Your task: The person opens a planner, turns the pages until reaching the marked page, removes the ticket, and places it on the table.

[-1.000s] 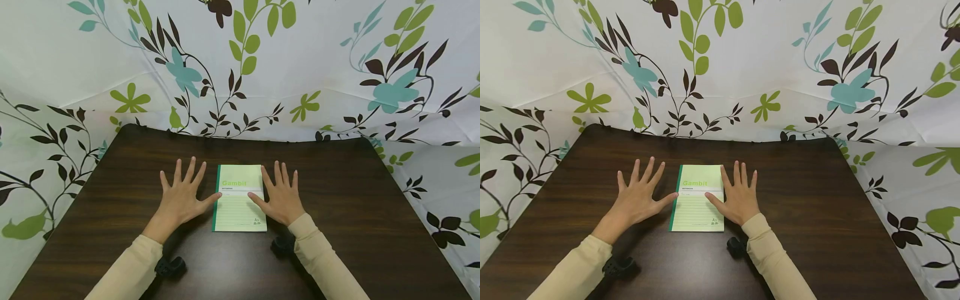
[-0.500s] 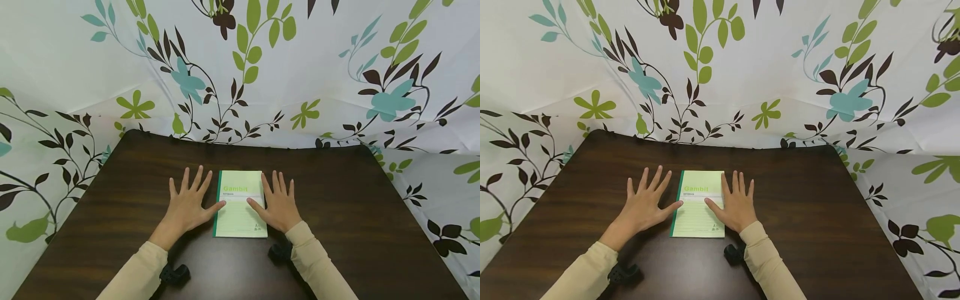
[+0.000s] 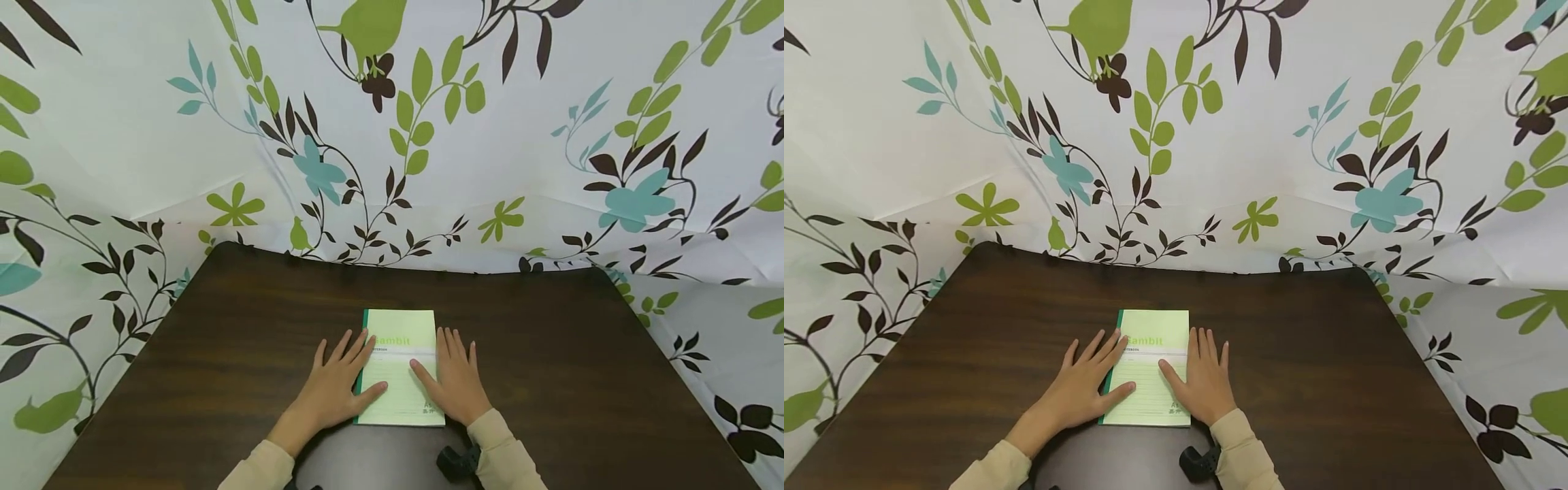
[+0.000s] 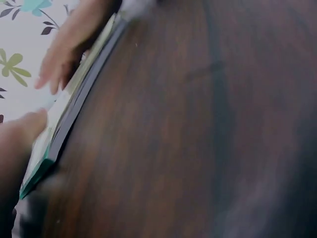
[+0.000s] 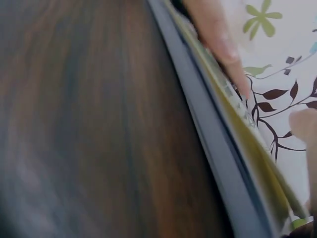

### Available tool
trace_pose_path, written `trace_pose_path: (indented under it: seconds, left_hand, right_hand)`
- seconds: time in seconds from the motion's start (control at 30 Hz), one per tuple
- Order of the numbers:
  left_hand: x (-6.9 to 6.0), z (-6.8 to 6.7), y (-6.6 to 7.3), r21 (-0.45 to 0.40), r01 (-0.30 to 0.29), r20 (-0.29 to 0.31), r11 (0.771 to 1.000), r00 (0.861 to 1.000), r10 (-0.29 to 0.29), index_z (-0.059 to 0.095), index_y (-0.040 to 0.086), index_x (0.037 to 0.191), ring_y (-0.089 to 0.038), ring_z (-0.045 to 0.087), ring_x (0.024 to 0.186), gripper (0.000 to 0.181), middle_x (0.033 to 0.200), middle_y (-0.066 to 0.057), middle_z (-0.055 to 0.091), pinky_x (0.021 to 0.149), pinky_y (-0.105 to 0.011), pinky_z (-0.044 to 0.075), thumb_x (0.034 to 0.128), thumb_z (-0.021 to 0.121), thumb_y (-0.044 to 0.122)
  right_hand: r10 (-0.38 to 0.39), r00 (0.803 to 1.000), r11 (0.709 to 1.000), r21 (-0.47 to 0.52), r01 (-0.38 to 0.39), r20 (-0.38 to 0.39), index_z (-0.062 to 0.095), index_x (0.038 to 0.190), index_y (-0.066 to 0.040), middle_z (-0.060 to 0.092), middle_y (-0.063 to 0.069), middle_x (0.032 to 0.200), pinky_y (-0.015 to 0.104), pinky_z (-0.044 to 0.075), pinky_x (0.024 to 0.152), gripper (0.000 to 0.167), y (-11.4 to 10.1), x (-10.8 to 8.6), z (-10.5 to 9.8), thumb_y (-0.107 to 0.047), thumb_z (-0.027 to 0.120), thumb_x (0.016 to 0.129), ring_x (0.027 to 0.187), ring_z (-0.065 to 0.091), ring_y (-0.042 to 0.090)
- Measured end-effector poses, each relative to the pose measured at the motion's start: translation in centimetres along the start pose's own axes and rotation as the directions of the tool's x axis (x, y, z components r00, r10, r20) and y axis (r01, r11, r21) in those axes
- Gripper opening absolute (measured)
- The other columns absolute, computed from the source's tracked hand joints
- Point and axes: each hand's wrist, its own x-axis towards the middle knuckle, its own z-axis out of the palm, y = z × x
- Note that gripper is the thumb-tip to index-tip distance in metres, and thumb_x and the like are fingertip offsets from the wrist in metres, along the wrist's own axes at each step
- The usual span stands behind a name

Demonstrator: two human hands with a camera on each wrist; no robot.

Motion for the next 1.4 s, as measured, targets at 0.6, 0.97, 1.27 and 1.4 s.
trace_pose_path:
  seconds: [0.6,0.97,1.27,1.4]
  left_hand:
    - [-0.1,1.2,-0.2,0.097,-0.062,-0.106,0.993,0.992,0.072,0.039,0.015,0.161,-0.034,0.033,0.153,0.08,0.166,-0.006,0.036,0.119,-0.069,0.017,0.0998,0.052,0.064]
    - [-0.1,1.2,-0.3,0.078,-0.057,-0.088,0.995,0.994,0.064,0.037,0.015,0.162,-0.033,0.031,0.153,0.08,0.167,-0.006,0.034,0.12,-0.068,0.014,0.0995,0.052,0.064]
    - [-0.2,1.3,-0.4,0.018,-0.061,-0.1,0.998,0.993,0.062,0.033,0.017,0.163,-0.03,0.029,0.155,0.079,0.168,-0.004,0.032,0.122,-0.064,0.011,0.1014,0.049,0.063]
    - [-0.3,1.3,-0.5,-0.005,-0.067,-0.122,0.998,0.99,0.066,0.034,0.016,0.163,-0.028,0.031,0.154,0.075,0.167,-0.005,0.033,0.122,-0.064,0.011,0.1031,0.048,0.06]
  right_hand:
    - [0.037,0.99,0.983,0.184,-0.012,-0.133,0.05,0.148,0.006,0.036,0.029,0.161,0.066,0.007,0.122,0.067,0.3,-0.9,0.9,-0.041,0.062,0.102,0.153,0.025,0.046]
    - [0.088,0.981,0.951,0.309,-0.03,-0.176,0.054,0.146,0.004,0.032,0.028,0.163,0.066,0.008,0.122,0.058,0.0,-1.0,0.7,-0.032,0.065,0.102,0.154,0.021,0.045]
    - [0.21,0.909,0.786,0.615,0.062,-0.36,0.077,0.092,-0.004,0.076,0.009,0.096,0.038,0.052,0.098,0.01,-0.8,-0.5,0.5,-0.012,0.074,0.097,0.093,0.071,0.024]
    - [0.281,0.902,0.73,0.683,0.022,-0.329,0.076,0.082,-0.008,0.071,0.003,0.075,0.025,0.049,0.063,0.019,-1.7,-0.4,0.0,-0.017,0.074,0.098,0.068,0.062,0.015]
